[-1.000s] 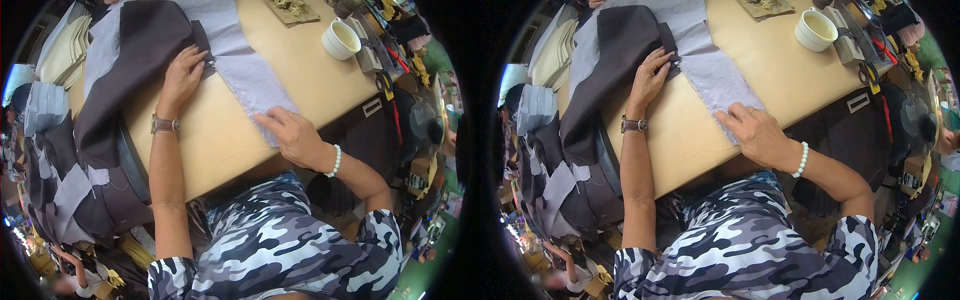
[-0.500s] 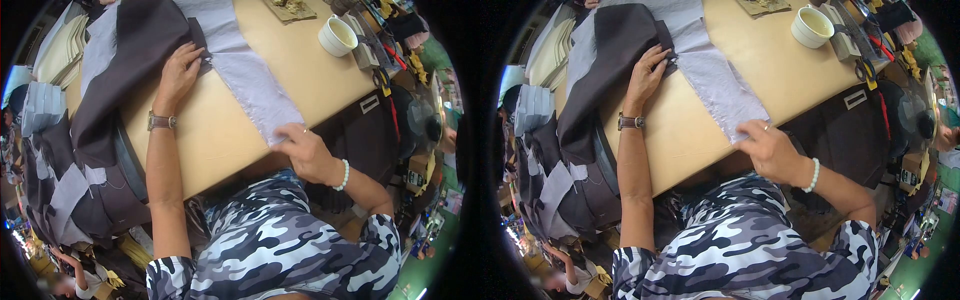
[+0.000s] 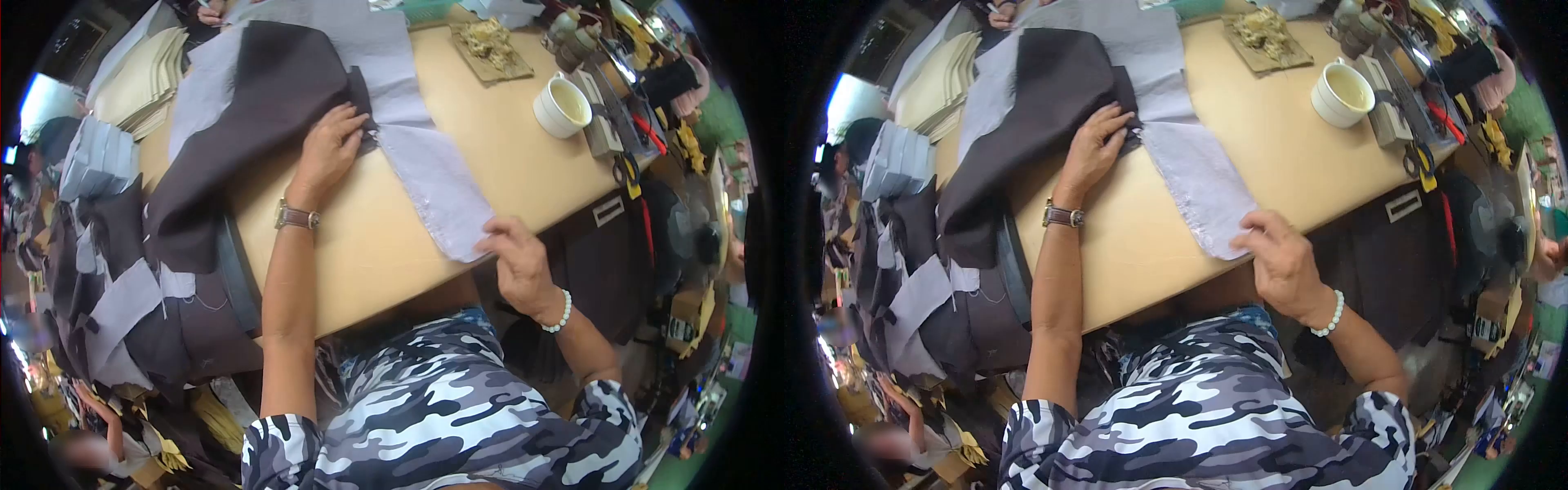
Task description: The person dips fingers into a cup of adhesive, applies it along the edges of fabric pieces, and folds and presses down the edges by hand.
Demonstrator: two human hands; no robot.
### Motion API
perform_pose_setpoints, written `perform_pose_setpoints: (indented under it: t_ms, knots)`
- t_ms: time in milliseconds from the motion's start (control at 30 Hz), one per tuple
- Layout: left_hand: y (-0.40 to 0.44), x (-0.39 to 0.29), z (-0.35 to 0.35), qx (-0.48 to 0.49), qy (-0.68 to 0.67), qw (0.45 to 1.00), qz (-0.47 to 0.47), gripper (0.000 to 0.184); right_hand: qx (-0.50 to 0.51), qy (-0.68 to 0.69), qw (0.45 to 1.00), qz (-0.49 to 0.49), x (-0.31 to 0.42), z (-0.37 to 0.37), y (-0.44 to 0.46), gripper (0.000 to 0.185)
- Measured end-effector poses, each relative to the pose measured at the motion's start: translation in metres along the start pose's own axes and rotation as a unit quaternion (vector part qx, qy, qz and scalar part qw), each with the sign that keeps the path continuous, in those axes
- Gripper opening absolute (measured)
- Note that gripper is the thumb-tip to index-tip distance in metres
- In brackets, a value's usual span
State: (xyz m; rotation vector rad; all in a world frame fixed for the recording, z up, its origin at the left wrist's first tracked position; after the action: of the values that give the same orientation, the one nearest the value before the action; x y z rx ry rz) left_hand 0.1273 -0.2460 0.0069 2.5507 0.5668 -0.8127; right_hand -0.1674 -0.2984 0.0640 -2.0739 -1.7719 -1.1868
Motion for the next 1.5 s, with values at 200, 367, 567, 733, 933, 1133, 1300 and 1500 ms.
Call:
perform_pose_setpoints:
  t_ms: [200,367,567,733,933,1133,1300,1500]
  knots:
    - [-0.006,-0.019,-0.018,-0.055,0.033,0.998,0.027,0.032,-0.133,-0.071,0.988,0.019,-0.046,0.0,0.077,0.052]
    - [-0.022,-0.025,-0.072,-0.118,0.175,0.977,0.038,0.042,-0.045,-0.013,0.98,0.195,-0.114,0.033,0.182,0.084]
    - [-0.076,0.028,-0.133,-0.087,0.352,0.92,-0.15,0.068,-0.059,-0.135,0.973,0.176,-0.139,0.07,0.24,0.086]
    - [-0.081,0.06,-0.123,-0.092,0.348,0.929,-0.089,0.054,-0.09,-0.144,0.978,0.118,-0.121,0.05,0.246,0.091]
    - [-0.038,-0.004,-0.044,-0.119,0.263,0.953,-0.089,0.051,-0.182,-0.223,0.958,0.004,-0.126,-0.043,0.287,0.082]
    - [0.015,-0.049,0.039,-0.116,0.057,0.987,-0.1,0.058,-0.269,-0.319,0.904,-0.092,-0.086,-0.055,0.29,0.077]
    - [-0.037,-0.099,-0.012,-0.022,0.065,0.997,-0.023,0.043,-0.078,-0.008,0.985,-0.155,-0.017,0.043,0.255,0.071]
    - [-0.129,-0.022,-0.126,-0.25,0.241,0.911,-0.223,0.025,0.086,0.06,0.937,-0.333,0.048,0.149,0.194,0.076]
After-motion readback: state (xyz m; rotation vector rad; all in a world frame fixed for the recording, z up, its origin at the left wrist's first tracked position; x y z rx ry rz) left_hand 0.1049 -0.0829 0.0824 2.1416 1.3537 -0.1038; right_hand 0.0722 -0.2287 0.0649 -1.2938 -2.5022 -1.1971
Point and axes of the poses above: each hand's wrist, its own y-axis towards the middle knuckle, its own z-axis out of the palm, x = y × z, the point moved 5 cm from there along y, towards the middle knuckle, and after that the axes turned 8 degrees about -z, right-handed, at the moved point
